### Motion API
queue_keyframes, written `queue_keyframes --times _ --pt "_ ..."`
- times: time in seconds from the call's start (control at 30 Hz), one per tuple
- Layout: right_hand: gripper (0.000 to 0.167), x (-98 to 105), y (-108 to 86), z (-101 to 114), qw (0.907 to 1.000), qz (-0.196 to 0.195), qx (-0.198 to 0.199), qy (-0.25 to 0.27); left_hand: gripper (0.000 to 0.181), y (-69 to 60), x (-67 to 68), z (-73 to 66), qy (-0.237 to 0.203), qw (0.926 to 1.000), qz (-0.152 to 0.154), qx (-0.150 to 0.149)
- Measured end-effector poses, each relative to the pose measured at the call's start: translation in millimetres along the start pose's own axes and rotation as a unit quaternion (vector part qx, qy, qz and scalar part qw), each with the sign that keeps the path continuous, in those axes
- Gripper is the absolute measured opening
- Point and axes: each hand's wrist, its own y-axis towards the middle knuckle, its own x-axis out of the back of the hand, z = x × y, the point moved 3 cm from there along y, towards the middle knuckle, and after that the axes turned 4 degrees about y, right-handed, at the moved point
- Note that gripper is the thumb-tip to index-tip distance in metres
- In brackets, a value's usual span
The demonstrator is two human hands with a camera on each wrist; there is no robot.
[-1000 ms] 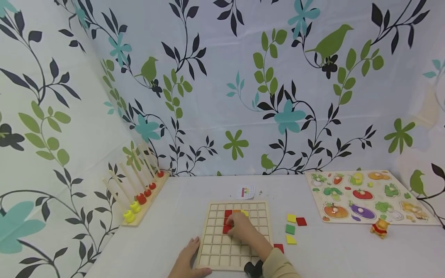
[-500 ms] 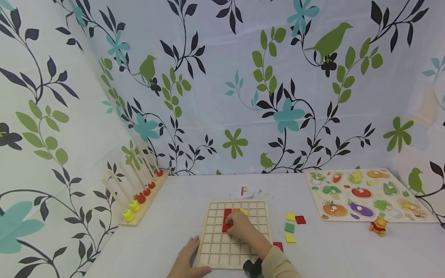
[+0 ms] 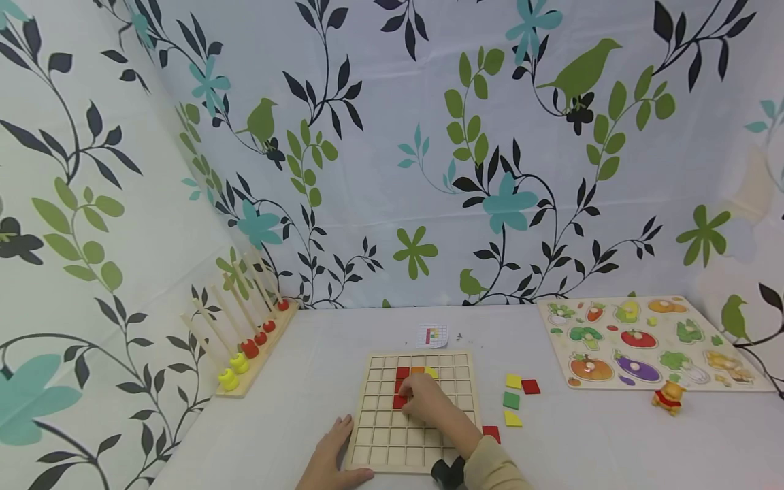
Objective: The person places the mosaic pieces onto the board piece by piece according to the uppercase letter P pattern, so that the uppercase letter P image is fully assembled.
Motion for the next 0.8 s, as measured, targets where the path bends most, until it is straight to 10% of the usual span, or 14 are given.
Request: queue_keyframes --times 0.8 --pt "0.015 49.7 -26.2 7.2 0.9990 -0.016 0.028 -0.029 0.098 1.3 -2.0 2.3 -0.002 1.0000 0.006 0.003"
